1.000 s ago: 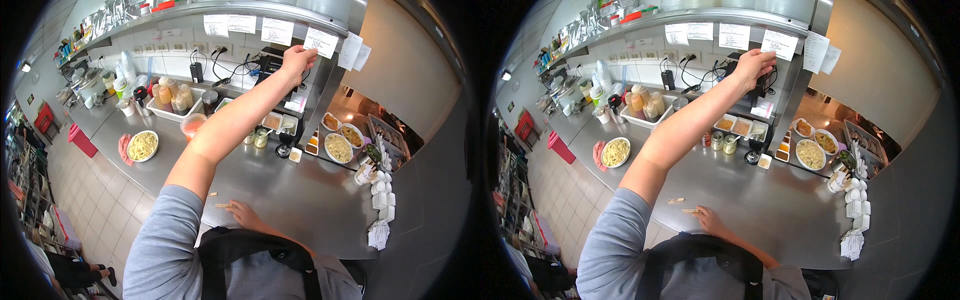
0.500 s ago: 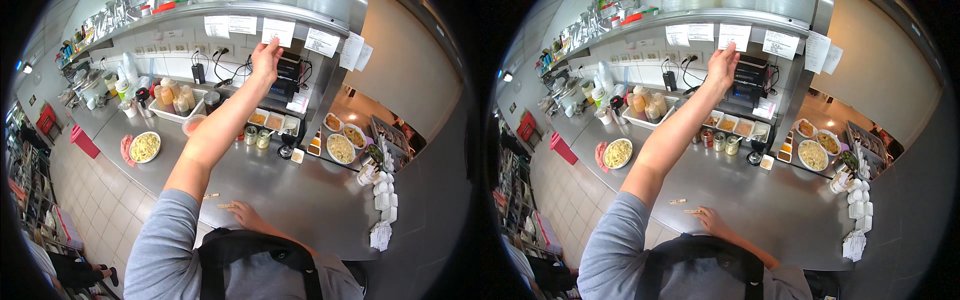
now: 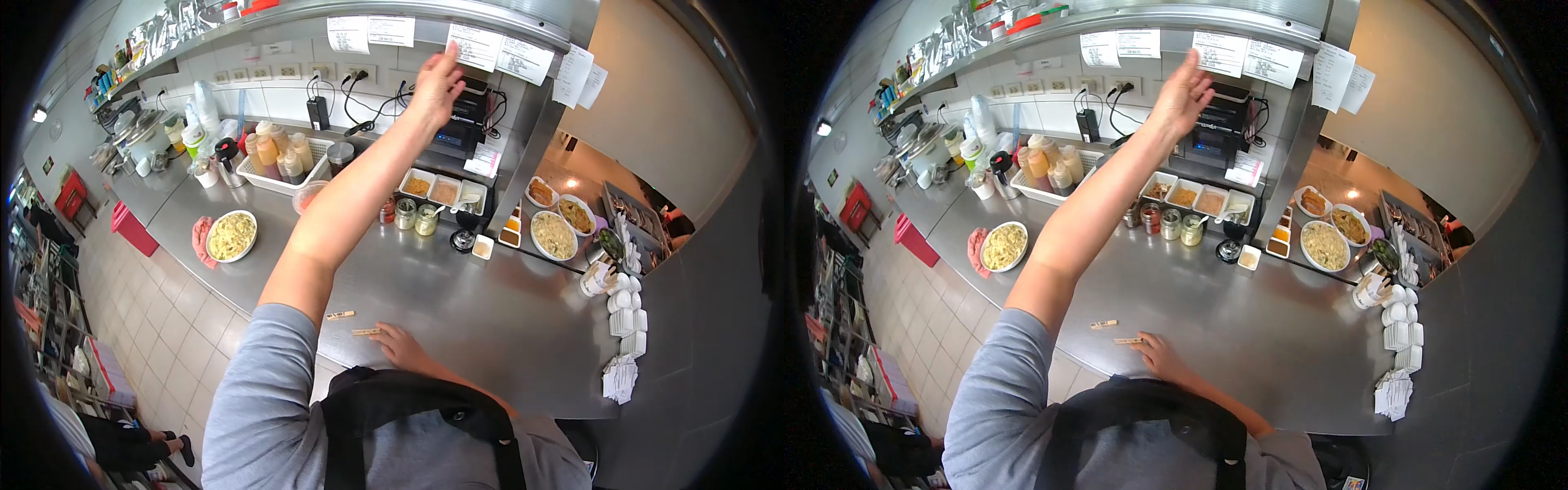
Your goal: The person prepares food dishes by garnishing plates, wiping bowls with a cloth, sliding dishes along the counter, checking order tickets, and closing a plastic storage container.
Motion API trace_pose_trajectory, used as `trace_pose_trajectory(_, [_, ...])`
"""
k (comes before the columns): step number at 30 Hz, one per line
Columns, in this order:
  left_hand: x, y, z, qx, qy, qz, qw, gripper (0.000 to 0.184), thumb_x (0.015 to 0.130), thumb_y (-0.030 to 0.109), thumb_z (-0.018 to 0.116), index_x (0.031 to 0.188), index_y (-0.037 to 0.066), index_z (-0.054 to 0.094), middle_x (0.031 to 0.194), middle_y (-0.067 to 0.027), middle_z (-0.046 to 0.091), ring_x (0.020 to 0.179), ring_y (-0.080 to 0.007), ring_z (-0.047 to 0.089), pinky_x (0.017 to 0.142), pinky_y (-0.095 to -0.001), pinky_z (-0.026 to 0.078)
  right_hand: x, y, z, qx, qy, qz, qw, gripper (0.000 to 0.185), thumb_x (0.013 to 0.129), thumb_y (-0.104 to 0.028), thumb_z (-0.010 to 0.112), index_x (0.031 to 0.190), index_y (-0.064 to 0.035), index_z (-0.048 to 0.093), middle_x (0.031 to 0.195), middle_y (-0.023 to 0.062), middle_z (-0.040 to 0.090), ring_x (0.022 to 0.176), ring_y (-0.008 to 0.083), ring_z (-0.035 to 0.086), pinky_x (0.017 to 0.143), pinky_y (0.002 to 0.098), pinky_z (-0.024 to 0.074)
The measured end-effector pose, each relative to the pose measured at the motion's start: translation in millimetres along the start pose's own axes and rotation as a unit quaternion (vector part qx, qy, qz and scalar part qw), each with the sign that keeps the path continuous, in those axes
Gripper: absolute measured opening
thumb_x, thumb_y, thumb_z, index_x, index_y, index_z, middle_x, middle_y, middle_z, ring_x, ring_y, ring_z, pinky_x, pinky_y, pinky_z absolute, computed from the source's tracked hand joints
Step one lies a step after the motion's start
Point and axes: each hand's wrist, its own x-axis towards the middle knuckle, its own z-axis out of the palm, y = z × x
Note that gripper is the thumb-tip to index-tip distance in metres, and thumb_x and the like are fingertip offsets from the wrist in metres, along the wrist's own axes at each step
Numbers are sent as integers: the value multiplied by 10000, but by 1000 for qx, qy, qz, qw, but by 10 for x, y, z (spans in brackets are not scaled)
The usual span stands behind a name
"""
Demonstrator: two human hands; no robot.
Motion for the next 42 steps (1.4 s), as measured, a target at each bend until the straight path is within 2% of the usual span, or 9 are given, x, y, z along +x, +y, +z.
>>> trace_pose_trajectory(3, [105, 184, -252, -48, 92, 59, 993, 798, 770, 546, 659, 1334, 74, 350, 1284, -101, 417, 1188, -224, 425, 1013, -371, 343, 31, 14, 9, -2, 7, -9, 1000, 312, 814, -91, 552, 1122, -105, 602, 1290, 157, 472, 1131, 335, 482, 962, 421, 380])
trace_pose_trajectory(5, [218, 307, -367, -107, 154, 108, 976, 503, 833, 451, 645, 1109, 60, 487, 1026, -53, 549, 976, -159, 526, 837, -325, 439, 22, 26, 20, -1, -3, -5, 1000, 316, 818, -95, 550, 1129, -107, 600, 1297, 155, 469, 1152, 336, 471, 970, 426, 373])
trace_pose_trajectory(10, [227, 372, -511, -107, 99, 144, 979, 249, 821, 100, 691, 955, 46, 487, 839, -42, 589, 788, -149, 594, 717, -242, 493, 29, -6, -2, 0, -25, 6, 1000, 354, 791, -45, 571, 1141, -92, 590, 1315, 162, 441, 1184, 341, 440, 994, 433, 362])
trace_pose_trajectory(20, [-420, -14, -340, -50, 56, 90, 993, 173, 828, 75, 656, 886, 51, 495, 817, -48, 583, 758, -131, 579, 692, -247, 477, -27, 305, 125, 115, 5, 93, 989, 281, 890, -118, 519, 1164, -101, 578, 1309, 138, 463, 1199, 259, 459, 987, 376, 380])
trace_pose_trajectory(24, [-1464, -507, -494, 242, -4, -4, 970, 158, 829, 99, 661, 839, 45, 513, 732, -14, 577, 661, -90, 557, 655, -231, 465, 315, -270, -1030, 397, 394, 146, 816, 475, 956, -229, 481, 1366, -74, 299, 1286, 125, 422, 1094, 204, 505, 888, 363, 458])
trace_pose_trajectory(26, [-1903, -846, -493, 249, -17, -68, 966, 173, 817, 72, 672, 807, 39, 502, 690, -2, 569, 632, -83, 558, 643, -233, 473, 339, -409, -1547, 326, 529, 105, 777, 560, 931, -158, 532, 1390, -95, 218, 1276, 136, 380, 1000, 197, 522, 858, 312, 463])
trace_pose_trajectory(30, [-2409, -1503, -579, 218, -81, -188, 954, 186, 818, 35, 662, 919, 21, 506, 811, -21, 594, 704, -77, 575, 668, -225, 480, 145, -338, -1988, 236, 633, 103, 730, 402, 920, -101, 531, 1302, -79, 407, 1195, 103, 468, 981, 165, 526, 809, 259, 454])
trace_pose_trajectory(33, [-2515, -1597, -435, 228, -154, -205, 939, 345, 822, 38, 657, 1101, 22, 454, 997, -64, 582, 779, -91, 574, 681, -233, 484, -335, 176, -2107, 66, 548, 192, 811, 215, 854, 21, 526, 1027, -54, 628, 975, 51, 590, 896, 141, 555, 750, 251, 452])
trace_pose_trajectory(42, [-1448, -912, -423, 312, -68, -49, 947, 370, 908, 201, 576, 1227, 63, 450, 1090, -65, 595, 924, -144, 583, 770, -264, 472, -3401, 787, -3875, -298, 754, 380, 446, 284, 777, -151, 694, 1032, -39, 638, 820, 65, 599, 713, 175, 524, 692, 285, 437])
